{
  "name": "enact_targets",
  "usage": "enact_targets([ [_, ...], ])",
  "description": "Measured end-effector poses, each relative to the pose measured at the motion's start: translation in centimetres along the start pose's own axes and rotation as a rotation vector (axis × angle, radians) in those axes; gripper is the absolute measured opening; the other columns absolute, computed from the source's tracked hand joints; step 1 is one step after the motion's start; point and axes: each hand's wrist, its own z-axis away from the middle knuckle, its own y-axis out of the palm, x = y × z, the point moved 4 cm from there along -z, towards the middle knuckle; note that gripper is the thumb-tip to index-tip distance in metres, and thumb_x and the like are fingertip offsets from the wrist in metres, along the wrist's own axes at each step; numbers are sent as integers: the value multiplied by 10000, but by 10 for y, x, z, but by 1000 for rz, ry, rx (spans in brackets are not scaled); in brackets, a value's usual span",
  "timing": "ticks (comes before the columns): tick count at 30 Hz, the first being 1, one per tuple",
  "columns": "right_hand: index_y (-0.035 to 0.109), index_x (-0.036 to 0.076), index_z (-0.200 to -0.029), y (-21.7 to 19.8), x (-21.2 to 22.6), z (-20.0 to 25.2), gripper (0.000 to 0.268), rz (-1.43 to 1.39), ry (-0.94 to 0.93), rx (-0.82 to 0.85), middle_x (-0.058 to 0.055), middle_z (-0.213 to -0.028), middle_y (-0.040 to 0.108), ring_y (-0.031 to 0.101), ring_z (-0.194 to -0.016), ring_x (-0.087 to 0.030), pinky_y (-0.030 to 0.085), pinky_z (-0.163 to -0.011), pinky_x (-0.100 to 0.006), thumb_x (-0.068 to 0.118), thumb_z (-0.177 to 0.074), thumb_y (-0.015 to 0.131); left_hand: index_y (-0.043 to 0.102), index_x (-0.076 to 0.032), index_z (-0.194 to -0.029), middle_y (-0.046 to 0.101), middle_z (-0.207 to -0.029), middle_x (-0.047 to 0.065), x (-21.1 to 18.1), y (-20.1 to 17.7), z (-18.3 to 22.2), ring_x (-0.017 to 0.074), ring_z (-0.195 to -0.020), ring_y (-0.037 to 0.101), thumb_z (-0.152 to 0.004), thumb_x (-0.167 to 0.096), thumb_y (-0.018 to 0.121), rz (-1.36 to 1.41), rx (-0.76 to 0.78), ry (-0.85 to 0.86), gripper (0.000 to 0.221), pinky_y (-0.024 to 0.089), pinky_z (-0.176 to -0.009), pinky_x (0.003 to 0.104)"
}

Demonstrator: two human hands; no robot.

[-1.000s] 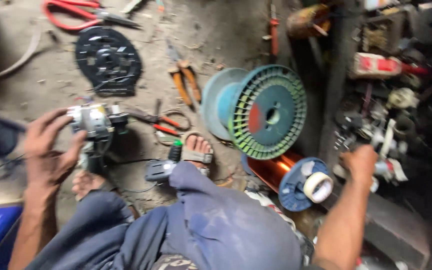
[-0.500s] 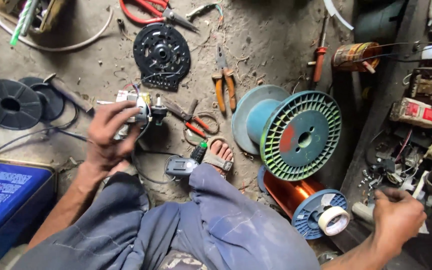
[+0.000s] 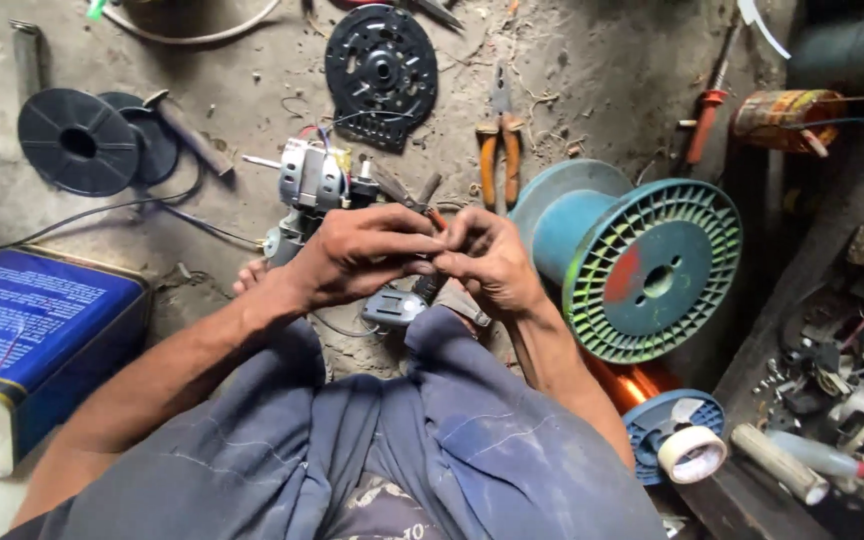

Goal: Repairing a small electric motor by connecting wires and securing components with a screwdriver.

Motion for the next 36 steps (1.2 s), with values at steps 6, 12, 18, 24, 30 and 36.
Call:
enact_targets([
  [6,770,-32,-1158,28,-56,-28,352,-12,18,61,-192,-838,839,835,-660,-198,518,-455,-168,121,-930,991,897,-32,-1002,790,-906,123,50,-3,46,203,-773,731,-1056,2,869,132,-286,-262,70,640,-783,387],
  [12,787,267,-1097,-31,-123,-5,447,1872,-192,704,51,-1083,786,646,-1203,-260,499,-1153,-549,435,-734,986,861,-5,-1162,848,-939,156,82,-90,102,175,-873,823,-1135,-78,878,22,-723,-648,80,726,-841,375],
  [18,877,258,-903,-26,-150,8,48,2068,-402,631,10,-1000,751,658,-1084,-286,482,-1053,-544,268,-880,836,805,53,-1337,856,-1165,212,99,-116,137,221,-1007,851,-1059,-73,927,202,-825,-732,329,764,-951,430],
  [24,737,174,-1270,-50,-18,32,502,2017,408,417,-94,-1076,814,856,-1017,-400,676,-830,-639,411,-833,803,900,-54,-1235,860,-1020,124,91,-113,149,150,-898,825,-1051,-39,908,-35,-716,-785,185,707,-871,314],
  [30,840,250,-1378,-28,-1,10,399,1275,-230,111,-71,-1268,884,848,-1151,-392,683,-940,-543,421,-1023,896,903,-50,-1239,865,-1008,127,94,-102,148,110,-886,773,-1041,-50,888,-95,-768,-802,199,681,-836,296],
  [36,870,201,-1372,20,-22,-16,333,1281,-515,86,-57,-1145,860,846,-1050,-333,694,-863,-473,365,-1082,871,914,-36,-1194,863,-956,150,81,-93,143,120,-864,774,-1049,-31,897,-210,-768,-758,146,682,-762,312],
])
